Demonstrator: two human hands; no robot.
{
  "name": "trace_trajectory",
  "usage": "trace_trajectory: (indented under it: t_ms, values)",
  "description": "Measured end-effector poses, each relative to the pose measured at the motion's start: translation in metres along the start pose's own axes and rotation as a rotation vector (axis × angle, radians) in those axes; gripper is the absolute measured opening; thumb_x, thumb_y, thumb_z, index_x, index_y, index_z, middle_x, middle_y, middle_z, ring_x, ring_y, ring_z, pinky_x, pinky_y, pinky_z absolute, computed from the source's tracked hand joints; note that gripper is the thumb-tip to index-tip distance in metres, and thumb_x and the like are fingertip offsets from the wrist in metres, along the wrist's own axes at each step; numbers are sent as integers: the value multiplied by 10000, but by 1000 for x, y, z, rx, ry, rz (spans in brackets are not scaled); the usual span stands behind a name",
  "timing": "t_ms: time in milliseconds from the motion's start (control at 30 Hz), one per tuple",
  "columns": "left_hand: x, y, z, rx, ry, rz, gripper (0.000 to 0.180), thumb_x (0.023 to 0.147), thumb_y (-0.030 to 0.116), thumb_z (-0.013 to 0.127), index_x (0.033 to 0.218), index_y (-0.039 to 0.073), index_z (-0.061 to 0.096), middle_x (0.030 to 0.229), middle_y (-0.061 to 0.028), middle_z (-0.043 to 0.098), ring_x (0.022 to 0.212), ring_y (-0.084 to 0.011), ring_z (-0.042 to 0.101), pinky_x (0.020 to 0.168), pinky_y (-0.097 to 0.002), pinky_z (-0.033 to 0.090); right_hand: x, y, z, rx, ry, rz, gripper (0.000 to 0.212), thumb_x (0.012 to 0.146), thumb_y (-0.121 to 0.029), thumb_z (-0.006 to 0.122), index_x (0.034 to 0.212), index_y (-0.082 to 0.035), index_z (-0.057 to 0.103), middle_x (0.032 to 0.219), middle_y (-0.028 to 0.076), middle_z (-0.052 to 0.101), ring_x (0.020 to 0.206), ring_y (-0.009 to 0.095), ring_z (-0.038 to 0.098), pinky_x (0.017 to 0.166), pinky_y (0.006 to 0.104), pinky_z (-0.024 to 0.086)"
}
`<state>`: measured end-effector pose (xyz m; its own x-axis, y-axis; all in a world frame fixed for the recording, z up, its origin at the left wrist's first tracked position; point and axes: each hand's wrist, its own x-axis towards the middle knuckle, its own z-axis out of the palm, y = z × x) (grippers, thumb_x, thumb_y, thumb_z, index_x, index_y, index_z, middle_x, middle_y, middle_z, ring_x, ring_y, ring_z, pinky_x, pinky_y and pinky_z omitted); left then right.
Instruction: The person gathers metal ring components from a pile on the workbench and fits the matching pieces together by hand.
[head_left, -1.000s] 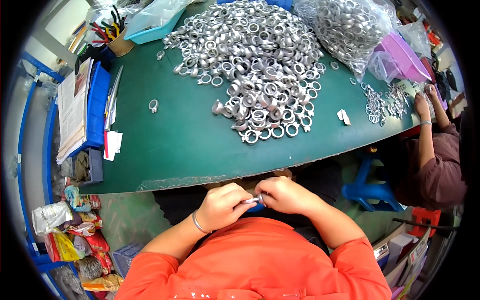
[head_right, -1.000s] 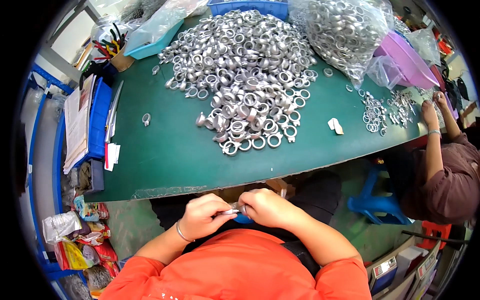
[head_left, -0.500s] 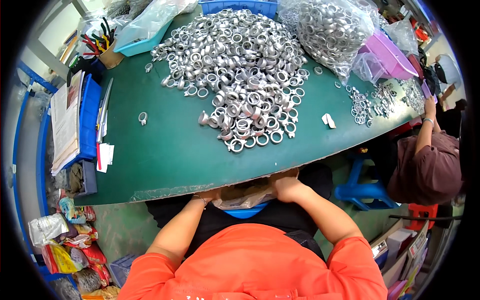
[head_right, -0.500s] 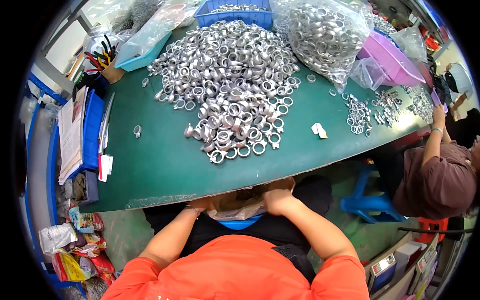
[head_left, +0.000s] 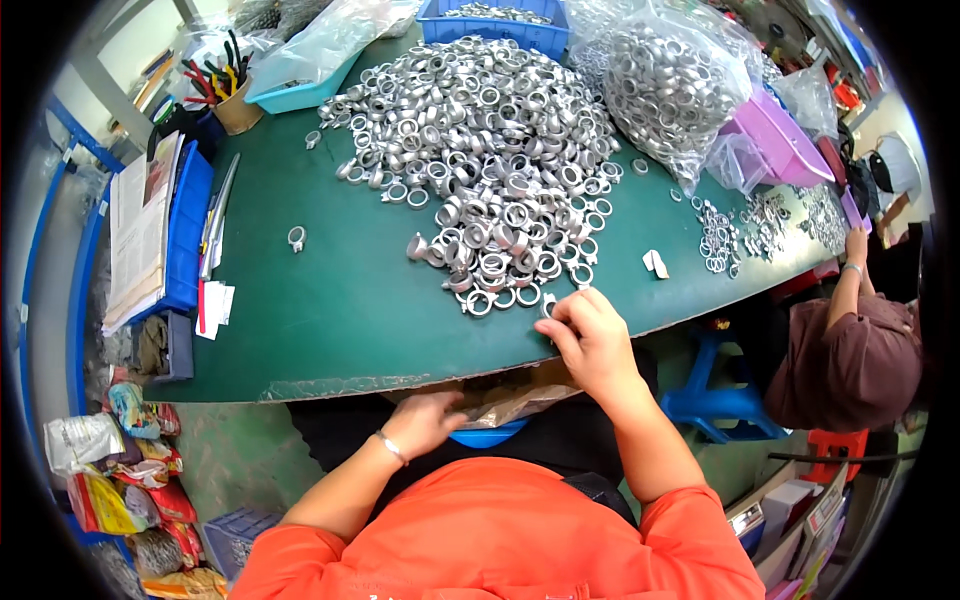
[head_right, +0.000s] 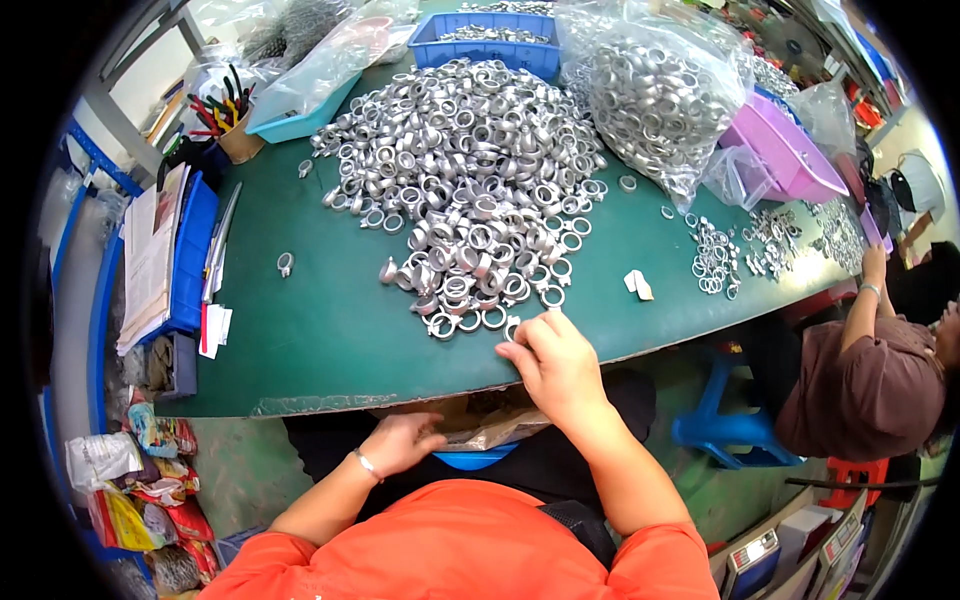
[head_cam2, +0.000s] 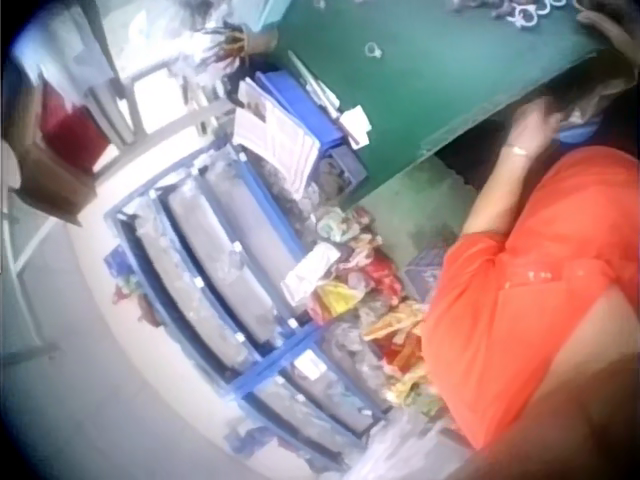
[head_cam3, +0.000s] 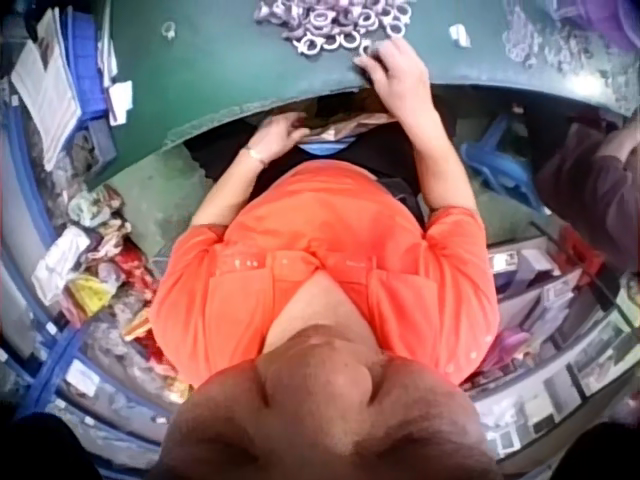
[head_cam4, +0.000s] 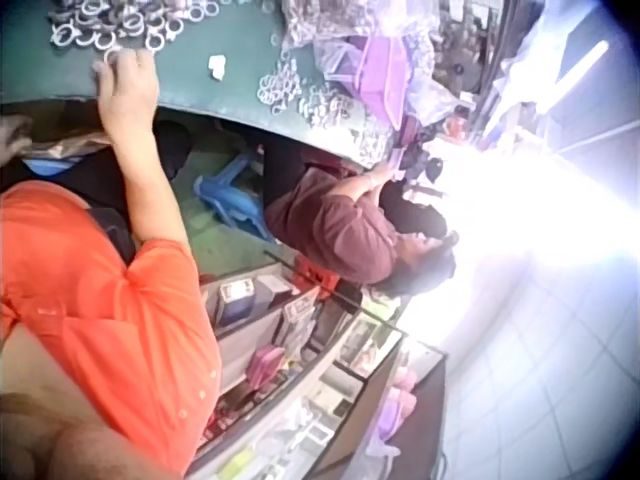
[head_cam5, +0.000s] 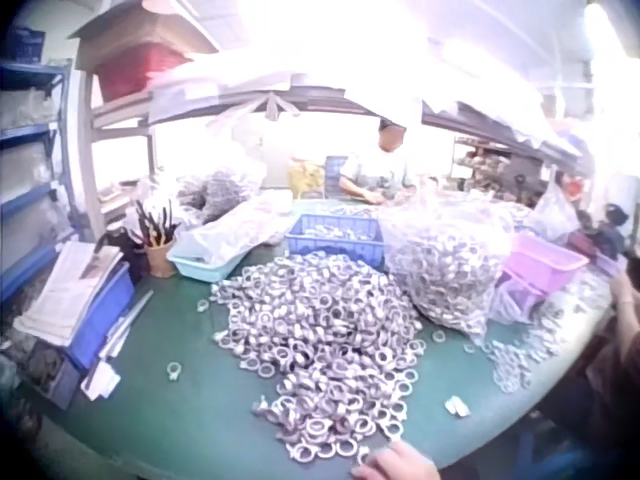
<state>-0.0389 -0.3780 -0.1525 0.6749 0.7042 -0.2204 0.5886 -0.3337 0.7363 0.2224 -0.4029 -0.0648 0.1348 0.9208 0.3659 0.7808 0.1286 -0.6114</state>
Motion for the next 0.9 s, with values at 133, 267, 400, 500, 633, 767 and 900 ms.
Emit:
trace_trajectory:
  t_ms: [133, 267, 400, 500, 633, 767, 900]
  values:
    - [9, 83, -42, -114, 372, 616, 138, 734, -42, 741, 834, 31, 680, 809, -109, 660, 719, -263, 641, 665, -349, 526, -18, 2, -2, 787, -122, 201, 86, 880, 5, 681, 941, 0, 620, 982, 80, 631, 801, 129, 618, 715, 246, 513]
    - [48, 95, -60, 146, 659, 431, 324, 749, 32, 772, 1037, 17, 626, 1021, -158, 541, 887, -339, 596, 756, -391, 505, -24, -3, 0, 1210, -236, 242, 105, 926, 11, 633, 1021, 31, 592, 1093, 125, 636, 904, 154, 651, 766, 267, 541]
    - [68, 81, -64, 227, 603, 336, 207, 772, 32, 763, 933, 15, 633, 1035, -146, 547, 845, -288, 613, 728, -351, 509, -30, -6, 0, 1269, -257, 266, 102, 931, 18, 614, 1026, 38, 581, 1130, 197, 636, 941, 209, 676, 809, 311, 570]
    - [60, 76, -58, -120, 620, 372, 163, 770, -11, 748, 878, 12, 627, 1048, -121, 578, 802, -209, 625, 711, -306, 509, -32, -4, 0, 1300, -253, 285, 106, 935, 25, 602, 1037, 41, 576, 1156, 215, 631, 964, 226, 679, 840, 329, 576]
    - [41, 77, -46, -1082, 282, 241, 129, 849, -72, 676, 957, -20, 628, 1163, -177, 650, 951, -190, 666, 840, -323, 553, -32, -4, 1, 1356, -262, 327, 115, 948, 37, 578, 1064, 42, 574, 1183, 200, 616, 1004, 227, 670, 875, 335, 570]
    - [25, 80, -44, -1137, 220, 233, 132, 868, -105, 639, 978, -33, 625, 1202, -224, 641, 1021, -230, 669, 923, -365, 543, -32, -10, 1, 1383, -283, 326, 132, 942, 46, 581, 1073, 46, 571, 1188, 194, 617, 1010, 226, 666, 875, 330, 564]
    - [5, 81, -54, -355, 288, 499, 138, 753, -73, 747, 854, 0, 687, 1130, -169, 689, 968, -247, 693, 835, -323, 555, -31, -15, -13, 840, -404, 18, 156, 841, 97, 648, 967, 8, 627, 1145, 152, 646, 993, 224, 663, 841, 321, 552]
